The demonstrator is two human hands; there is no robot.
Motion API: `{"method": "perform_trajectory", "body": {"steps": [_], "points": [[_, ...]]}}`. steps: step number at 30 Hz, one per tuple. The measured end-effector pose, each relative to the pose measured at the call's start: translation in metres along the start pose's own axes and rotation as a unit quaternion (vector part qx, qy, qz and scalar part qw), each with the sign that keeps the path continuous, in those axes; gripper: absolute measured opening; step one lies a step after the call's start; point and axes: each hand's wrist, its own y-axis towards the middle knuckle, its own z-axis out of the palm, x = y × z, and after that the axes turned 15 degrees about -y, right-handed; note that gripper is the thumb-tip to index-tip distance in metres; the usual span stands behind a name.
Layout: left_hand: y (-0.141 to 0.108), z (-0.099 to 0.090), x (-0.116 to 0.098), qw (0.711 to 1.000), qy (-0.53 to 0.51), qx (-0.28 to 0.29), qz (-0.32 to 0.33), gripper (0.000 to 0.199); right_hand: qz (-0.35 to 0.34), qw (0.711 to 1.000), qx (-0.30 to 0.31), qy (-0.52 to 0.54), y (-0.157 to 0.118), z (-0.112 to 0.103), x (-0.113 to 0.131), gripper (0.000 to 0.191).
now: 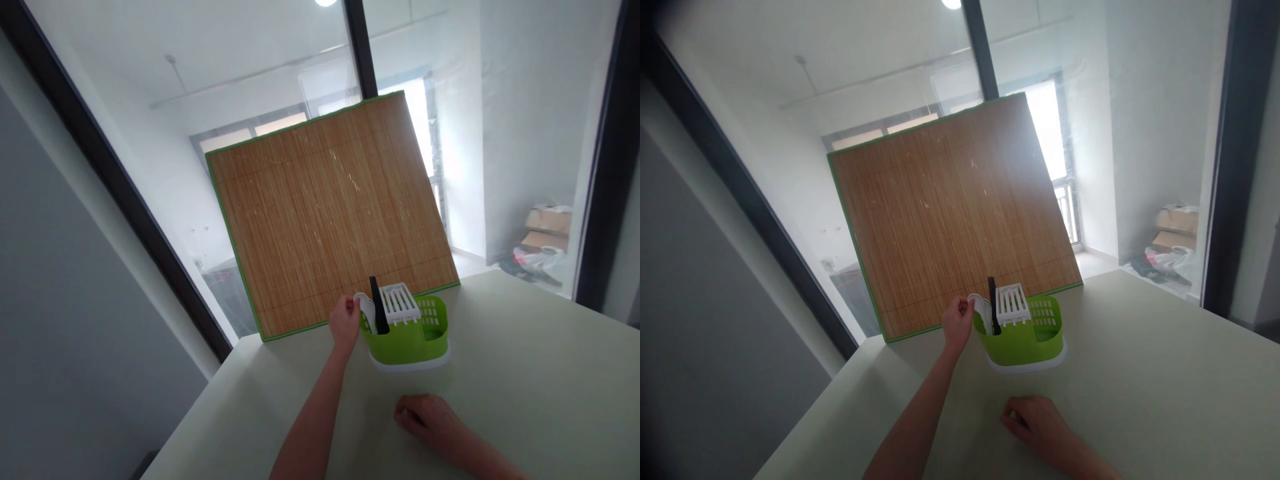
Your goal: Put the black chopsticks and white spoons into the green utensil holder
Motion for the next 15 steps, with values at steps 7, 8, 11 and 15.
{"method": "perform_trajectory", "body": {"steps": [7, 8, 11, 15], "points": [[-0.003, 0.012, 0.012, 0.995, 0.061, 0.052, -0.054, 0.022, -0.008, 1.0, -0.003, -0.019, 0.0, 0.003, 0.0, 0.022], [-0.002, 0.013, 0.013, 0.994, 0.07, 0.054, -0.06, 0.022, -0.009, 1.0, -0.004, -0.022, 0.0, 0.003, 0.0, 0.021], [0.002, 0.013, 0.014, 0.991, 0.094, 0.067, -0.071, 0.023, -0.014, 0.999, -0.004, -0.028, 0.0, 0.003, 0.0, 0.02], [0.005, 0.014, 0.016, 0.986, 0.116, 0.092, -0.072, 0.021, -0.018, 0.999, 0.0, -0.032, 0.001, 0.003, 0.001, 0.021]]}}
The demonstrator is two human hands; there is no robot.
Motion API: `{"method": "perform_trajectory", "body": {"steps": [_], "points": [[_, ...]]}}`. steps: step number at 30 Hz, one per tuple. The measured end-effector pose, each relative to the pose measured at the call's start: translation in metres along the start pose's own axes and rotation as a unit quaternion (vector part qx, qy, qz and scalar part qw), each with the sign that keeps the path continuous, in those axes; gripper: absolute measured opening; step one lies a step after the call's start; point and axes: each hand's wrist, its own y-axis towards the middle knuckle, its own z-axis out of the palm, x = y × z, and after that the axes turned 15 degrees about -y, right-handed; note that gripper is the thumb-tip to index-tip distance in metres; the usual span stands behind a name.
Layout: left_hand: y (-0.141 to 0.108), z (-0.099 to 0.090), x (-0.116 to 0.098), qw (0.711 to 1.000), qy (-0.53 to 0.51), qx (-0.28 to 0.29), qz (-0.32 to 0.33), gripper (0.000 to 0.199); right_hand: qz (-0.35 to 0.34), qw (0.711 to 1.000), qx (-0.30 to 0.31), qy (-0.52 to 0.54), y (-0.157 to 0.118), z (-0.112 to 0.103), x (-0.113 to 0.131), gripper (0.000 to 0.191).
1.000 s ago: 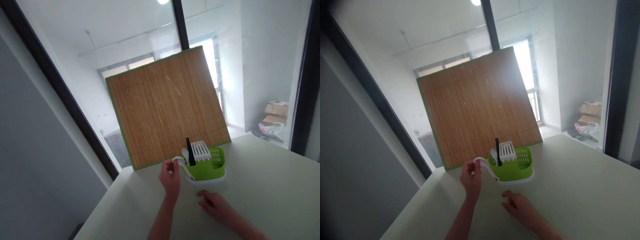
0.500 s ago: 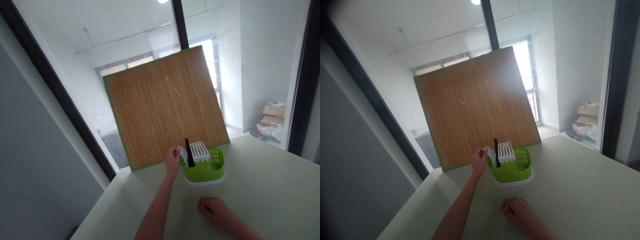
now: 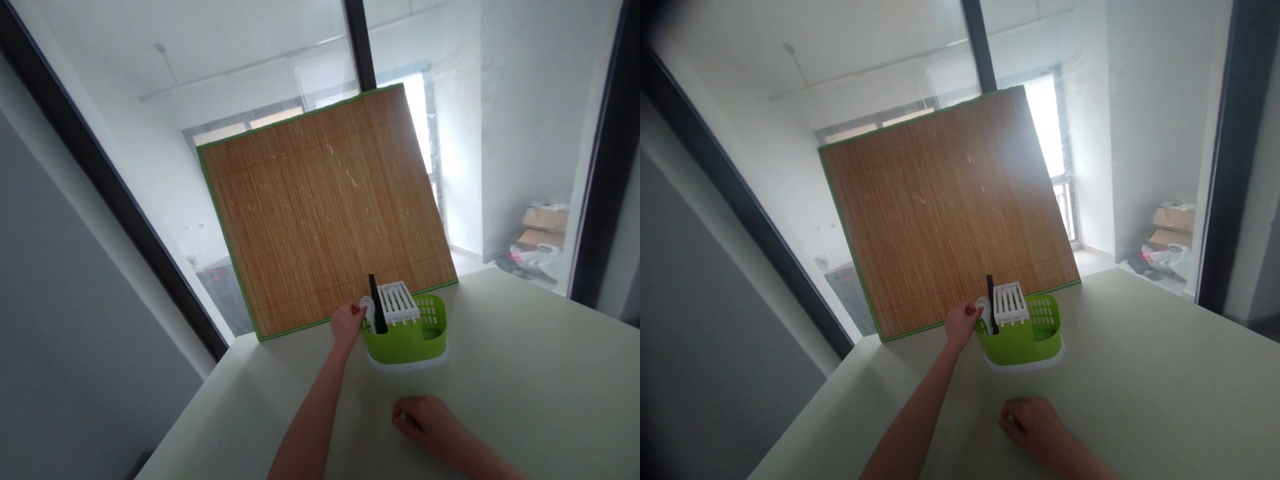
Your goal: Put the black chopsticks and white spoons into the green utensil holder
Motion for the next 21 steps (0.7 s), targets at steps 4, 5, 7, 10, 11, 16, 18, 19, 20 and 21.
{"method": "perform_trajectory", "body": {"steps": [4, 5, 7, 10, 11, 16, 18, 19, 20, 21], "points": [[0.003, 0.001, 0.002, 1.0, 0.019, 0.012, -0.008, 0.021, 0.0, 1.0, -0.001, -0.001, -0.001, 0.002, 0.0, 0.023], [0.003, 0.002, 0.002, 1.0, 0.023, 0.013, -0.008, 0.022, -0.001, 1.0, -0.003, -0.001, -0.001, 0.002, 0.0, 0.023], [0.003, 0.001, 0.002, 1.0, 0.026, 0.013, -0.008, 0.023, -0.004, 1.0, -0.004, -0.002, -0.001, 0.003, 0.0, 0.023], [0.0, -0.003, 0.001, 1.0, 0.019, 0.004, -0.003, 0.024, -0.001, 1.0, -0.003, -0.006, -0.001, 0.004, 0.0, 0.022], [-0.003, -0.006, 0.0, 1.0, 0.015, -0.004, -0.001, 0.025, -0.001, 1.0, -0.003, -0.007, 0.0, 0.004, 0.0, 0.022], [-0.049, -0.014, 0.008, 0.999, -0.019, -0.023, 0.012, 0.032, -0.002, 1.0, 0.004, -0.006, 0.001, 0.004, -0.001, 0.022], [-0.085, -0.011, 0.018, 0.998, -0.048, 0.019, 0.033, 0.035, 0.0, 1.0, 0.002, -0.008, 0.001, 0.007, -0.001, 0.021], [-0.106, -0.009, 0.023, 0.996, -0.063, 0.053, 0.045, 0.035, 0.004, 1.0, 0.0, -0.011, 0.0, 0.008, -0.001, 0.021], [-0.126, -0.005, 0.029, 0.992, -0.069, 0.09, 0.056, 0.035, 0.009, 1.0, -0.002, -0.014, 0.0, 0.01, -0.001, 0.021], [-0.146, -0.001, 0.033, 0.987, -0.067, 0.131, 0.069, 0.033, 0.014, 1.0, 0.0, -0.017, -0.001, 0.011, -0.001, 0.02]]}}
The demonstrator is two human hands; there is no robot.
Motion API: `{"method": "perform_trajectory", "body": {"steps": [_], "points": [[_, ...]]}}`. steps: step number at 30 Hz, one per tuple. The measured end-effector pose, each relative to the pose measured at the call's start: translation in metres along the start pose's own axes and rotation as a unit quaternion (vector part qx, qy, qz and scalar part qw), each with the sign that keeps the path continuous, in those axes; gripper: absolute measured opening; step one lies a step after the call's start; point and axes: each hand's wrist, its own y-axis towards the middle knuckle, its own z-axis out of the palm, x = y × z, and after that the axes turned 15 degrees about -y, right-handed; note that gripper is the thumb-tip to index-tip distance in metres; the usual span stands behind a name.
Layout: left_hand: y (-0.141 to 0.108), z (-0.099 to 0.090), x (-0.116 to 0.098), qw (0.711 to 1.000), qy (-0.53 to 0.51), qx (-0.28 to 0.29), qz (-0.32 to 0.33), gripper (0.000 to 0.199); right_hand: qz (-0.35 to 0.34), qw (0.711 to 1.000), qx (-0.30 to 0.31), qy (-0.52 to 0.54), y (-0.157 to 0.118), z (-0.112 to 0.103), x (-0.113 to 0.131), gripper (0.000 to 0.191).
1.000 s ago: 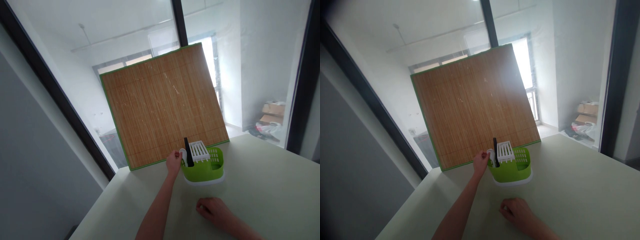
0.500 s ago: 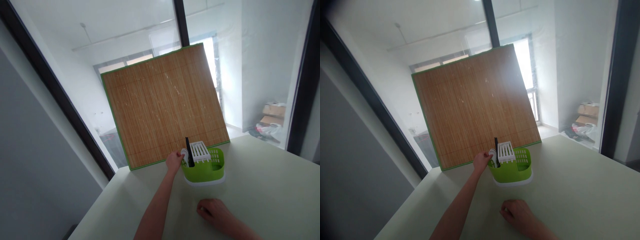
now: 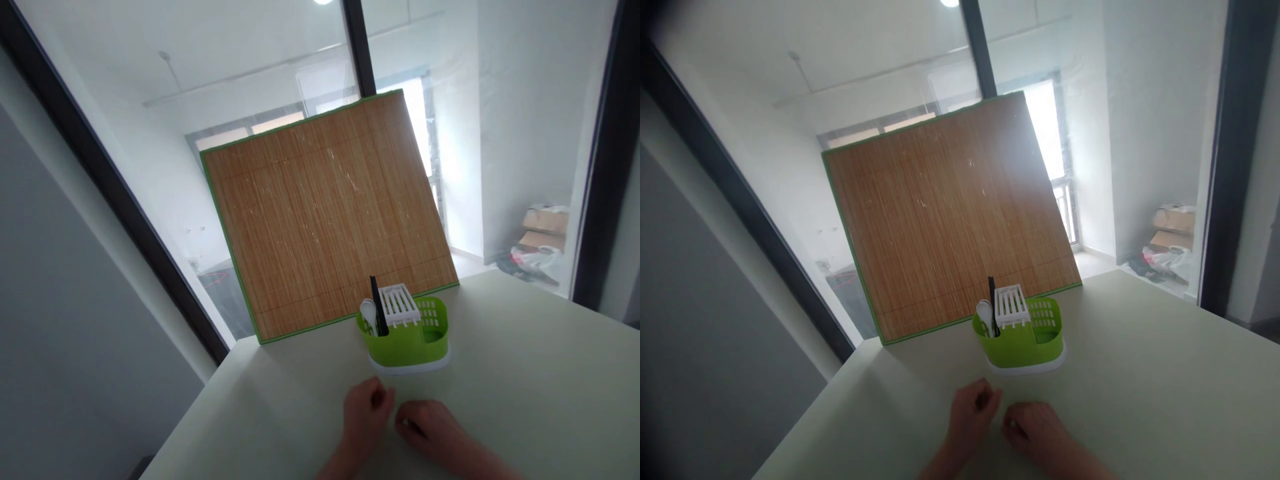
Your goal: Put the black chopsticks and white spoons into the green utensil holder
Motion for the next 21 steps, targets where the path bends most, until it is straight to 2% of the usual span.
{"method": "perform_trajectory", "body": {"steps": [3, 5, 7, 11, 14, 15, 17, 19, 21], "points": [[-0.042, 0.025, 0.005, 0.992, 0.025, 0.116, 0.04, 0.02, 0.008, 1.0, 0.007, 0.003, -0.001, 0.0, -0.001, 0.019], [-0.056, 0.04, 0.008, 0.979, 0.056, 0.192, 0.045, 0.015, 0.005, 1.0, 0.006, 0.01, -0.002, -0.003, 0.0, 0.018], [-0.061, 0.053, 0.011, 0.965, 0.092, 0.24, 0.04, 0.013, 0.008, 1.0, 0.002, 0.012, -0.002, -0.005, 0.001, 0.019], [-0.063, 0.068, 0.021, 0.96, 0.135, 0.239, 0.047, 0.013, 0.007, 1.0, -0.009, 0.019, -0.002, -0.003, 0.001, 0.018], [-0.062, 0.068, 0.023, 0.964, 0.118, 0.232, 0.047, 0.015, 0.02, 0.998, -0.046, 0.05, -0.002, -0.004, -0.001, 0.018], [-0.061, 0.067, 0.021, 0.965, 0.103, 0.238, 0.043, 0.017, 0.029, 0.995, -0.081, 0.057, -0.001, -0.009, -0.002, 0.021], [-0.058, 0.063, 0.016, 0.963, 0.076, 0.257, 0.033, 0.023, 0.055, 0.978, -0.195, 0.049, 0.002, -0.026, -0.004, 0.03], [-0.056, 0.059, 0.01, 0.959, 0.06, 0.274, 0.026, 0.031, 0.106, 0.932, -0.347, 0.015, 0.01, -0.052, -0.005, 0.038], [-0.054, 0.057, 0.005, 0.958, 0.055, 0.28, 0.025, 0.035, 0.162, 0.878, -0.45, -0.013, 0.024, -0.079, -0.005, 0.05]]}}
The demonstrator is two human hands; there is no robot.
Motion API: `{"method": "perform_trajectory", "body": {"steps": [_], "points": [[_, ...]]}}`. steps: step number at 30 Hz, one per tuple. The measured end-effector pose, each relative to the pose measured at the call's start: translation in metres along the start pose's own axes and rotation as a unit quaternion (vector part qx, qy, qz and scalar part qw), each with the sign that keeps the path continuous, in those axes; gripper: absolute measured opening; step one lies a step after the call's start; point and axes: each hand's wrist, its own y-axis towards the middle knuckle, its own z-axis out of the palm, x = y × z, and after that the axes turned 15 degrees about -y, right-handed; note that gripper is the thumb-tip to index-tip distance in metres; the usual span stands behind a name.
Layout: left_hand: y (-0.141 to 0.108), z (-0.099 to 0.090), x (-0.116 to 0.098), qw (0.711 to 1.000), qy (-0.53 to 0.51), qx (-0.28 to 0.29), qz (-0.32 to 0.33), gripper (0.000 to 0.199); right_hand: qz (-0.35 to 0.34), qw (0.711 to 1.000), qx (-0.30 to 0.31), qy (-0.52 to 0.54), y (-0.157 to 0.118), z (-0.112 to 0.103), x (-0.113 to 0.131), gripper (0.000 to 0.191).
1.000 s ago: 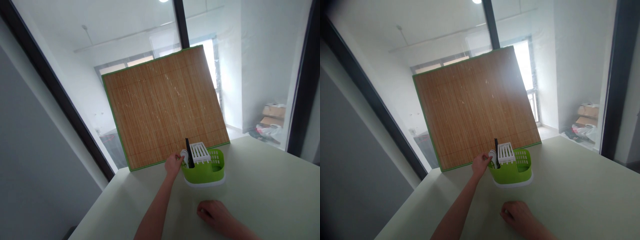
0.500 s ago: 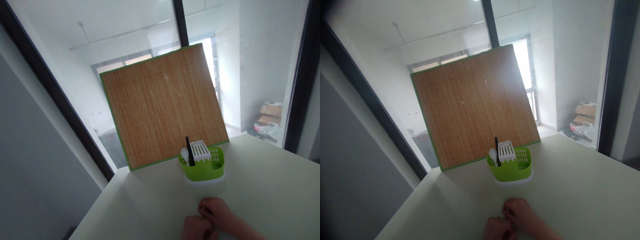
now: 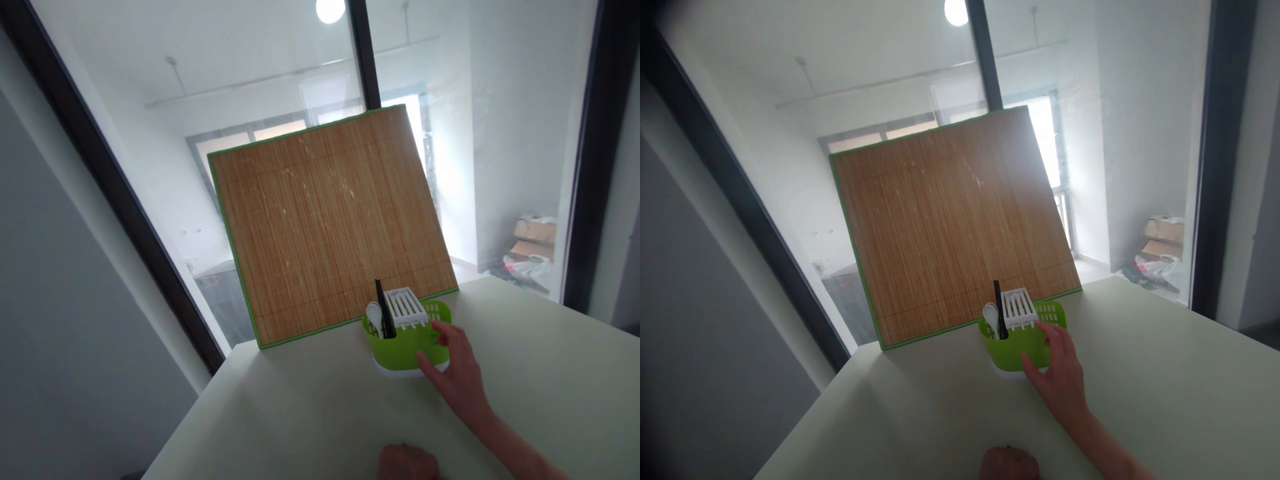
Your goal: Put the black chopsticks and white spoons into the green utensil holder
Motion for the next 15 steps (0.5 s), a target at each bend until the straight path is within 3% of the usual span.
{"method": "perform_trajectory", "body": {"steps": [2, 5, 10, 15], "points": [[0.0, -0.002, -0.002, 1.0, -0.006, 0.005, -0.001, 0.037, 0.019, 0.999, -0.026, -0.025, 0.024, 0.002, 0.007, 0.066], [0.001, -0.004, -0.003, 1.0, -0.011, 0.014, -0.01, 0.039, 0.048, 0.997, -0.016, -0.061, 0.041, 0.02, 0.014, 0.088], [0.004, -0.005, -0.004, 0.999, -0.012, 0.035, -0.022, 0.036, 0.107, 0.991, -0.002, -0.082, 0.027, 0.057, 0.014, 0.099], [0.003, -0.006, -0.003, 0.999, -0.019, 0.042, -0.027, 0.031, 0.156, 0.984, 0.007, -0.086, 0.017, 0.066, 0.014, 0.099]]}}
